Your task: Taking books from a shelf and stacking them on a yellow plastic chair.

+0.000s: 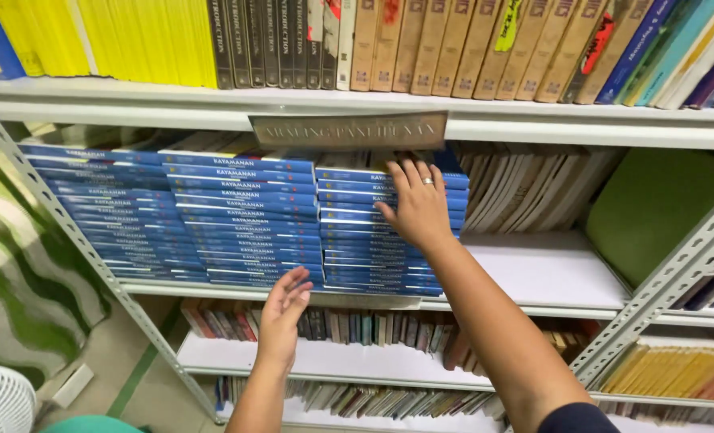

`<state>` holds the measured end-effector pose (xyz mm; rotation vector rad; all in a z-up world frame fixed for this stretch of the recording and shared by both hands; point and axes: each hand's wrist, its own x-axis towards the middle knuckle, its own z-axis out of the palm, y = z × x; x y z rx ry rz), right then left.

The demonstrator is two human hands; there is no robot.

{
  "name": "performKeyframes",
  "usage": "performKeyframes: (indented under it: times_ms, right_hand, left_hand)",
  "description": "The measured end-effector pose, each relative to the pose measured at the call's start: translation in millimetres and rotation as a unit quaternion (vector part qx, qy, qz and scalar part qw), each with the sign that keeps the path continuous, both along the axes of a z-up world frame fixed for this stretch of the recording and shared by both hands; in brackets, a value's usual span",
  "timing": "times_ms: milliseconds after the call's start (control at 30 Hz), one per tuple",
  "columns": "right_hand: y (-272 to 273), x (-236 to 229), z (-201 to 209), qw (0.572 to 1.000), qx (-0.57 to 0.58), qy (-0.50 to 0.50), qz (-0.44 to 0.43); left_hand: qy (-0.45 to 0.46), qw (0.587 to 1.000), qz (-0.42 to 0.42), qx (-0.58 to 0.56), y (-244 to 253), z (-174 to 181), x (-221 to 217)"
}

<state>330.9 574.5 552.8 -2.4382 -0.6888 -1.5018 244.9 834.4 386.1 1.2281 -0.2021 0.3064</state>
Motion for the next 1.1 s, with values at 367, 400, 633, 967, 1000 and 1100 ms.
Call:
performKeyframes:
  times_ms: [367, 400, 633, 967, 1000, 1100]
  right_hand:
    - [0, -20, -41, 0.992, 0.033, -0.007, -0.125]
    - [-4, -27, -54, 0.990, 0.009, -0.069, -0.123]
    - [-21, -104, -110, 0.991, -0.025, -0.110, -0.076]
    - [-147, -177, -204, 0.938, 0.249, 0.137, -0.197]
    - [-175, -183, -233, 0.888, 0.359, 0.171, -0.230]
    - [-210, -221, -253, 0.687, 0.641, 0.336, -0.058]
  left_hand:
    - [0.053, 0.989, -0.127, -0.050, -14, 20, 28]
    - [0.098, 0.976, -0.167, -0.104, -16, 23, 29]
    - [0.122, 0.882, -0.362, -0.275, -32, 40, 96]
    - [0.185, 0.908, -0.361, -0.102, -122, -49, 47]
    - [0.214, 0.895, -0.376, -0.110, -134, -63, 40]
    - [0.244, 0.879, -0.407, -0.053, -178, -97, 34]
